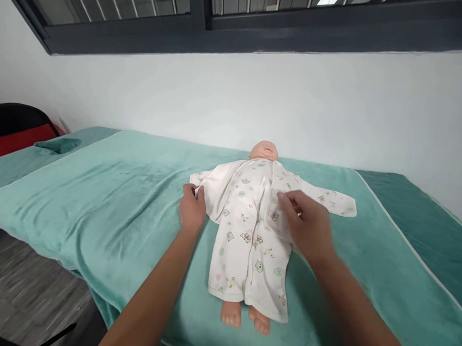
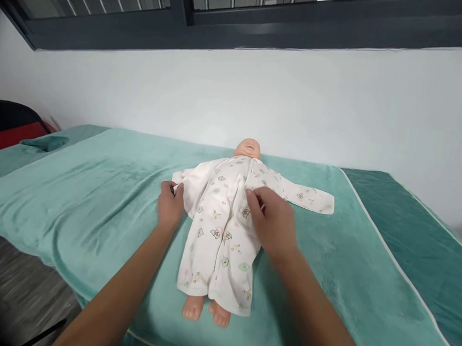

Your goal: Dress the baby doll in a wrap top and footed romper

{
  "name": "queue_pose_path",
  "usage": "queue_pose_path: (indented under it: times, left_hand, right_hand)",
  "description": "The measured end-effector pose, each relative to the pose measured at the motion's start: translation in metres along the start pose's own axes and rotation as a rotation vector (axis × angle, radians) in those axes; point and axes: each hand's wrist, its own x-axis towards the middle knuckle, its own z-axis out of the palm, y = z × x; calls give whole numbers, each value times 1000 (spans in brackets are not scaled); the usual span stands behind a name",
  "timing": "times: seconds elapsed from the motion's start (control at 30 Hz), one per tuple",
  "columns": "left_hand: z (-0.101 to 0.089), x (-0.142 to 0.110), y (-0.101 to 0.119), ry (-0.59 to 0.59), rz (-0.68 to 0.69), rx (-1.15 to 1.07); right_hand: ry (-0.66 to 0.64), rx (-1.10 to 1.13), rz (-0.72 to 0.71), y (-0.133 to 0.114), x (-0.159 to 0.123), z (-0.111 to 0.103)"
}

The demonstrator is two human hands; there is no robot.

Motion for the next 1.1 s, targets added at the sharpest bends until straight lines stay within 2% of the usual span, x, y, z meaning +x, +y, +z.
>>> queue_pose_path:
  times: [0.1, 0.2, 0.3, 0.4, 0.47, 0.53, 0.63, 0.7, 0.77, 0.87, 0.93, 1.0, 1.1]
  left_hand:
    - [-1, -2, 1, -30, -12, -151]
    - [-3, -4, 1, -68, -38, -324]
    - [-5, -5, 9, -87, -31, -444]
    - [-11, -10, 33, -90, 74, -535]
    - [-18, -18, 55, -64, 213, -560]
    - [-24, -28, 78, -60, 456, -476]
    - [-28, -47, 99, -261, 985, -217]
    - [-26, -58, 103, -325, 1158, -57]
    - [-22, -66, 102, -304, 1159, 24]
    - [-19, -74, 97, -286, 1113, 30]
    - [-20, -76, 95, -288, 1088, 19]
    - [-23, -78, 92, -270, 1040, -9]
    - [-28, -81, 82, -179, 856, -101]
  right_hand:
    - [71, 18, -26, 4, 44, 19]
    - [27, 59, -32, 13, 72, 42]
    - [-100, 59, -86, 22, 78, 59]
    - [-166, 34, -139, 26, 73, 63]
    - [-181, 30, -133, 25, 72, 62]
    - [-183, 48, -137, 25, 72, 60]
    - [-117, 141, -126, 27, 74, 59]
    - [-74, 182, -157, 29, 75, 58]
    - [-103, 165, -279, 30, 75, 57]
    - [-224, 70, -455, 29, 74, 56]
    - [-260, 7, -469, 27, 73, 56]
    - [-232, -21, -446, 24, 72, 56]
    - [-132, -8, -362, 22, 72, 58]
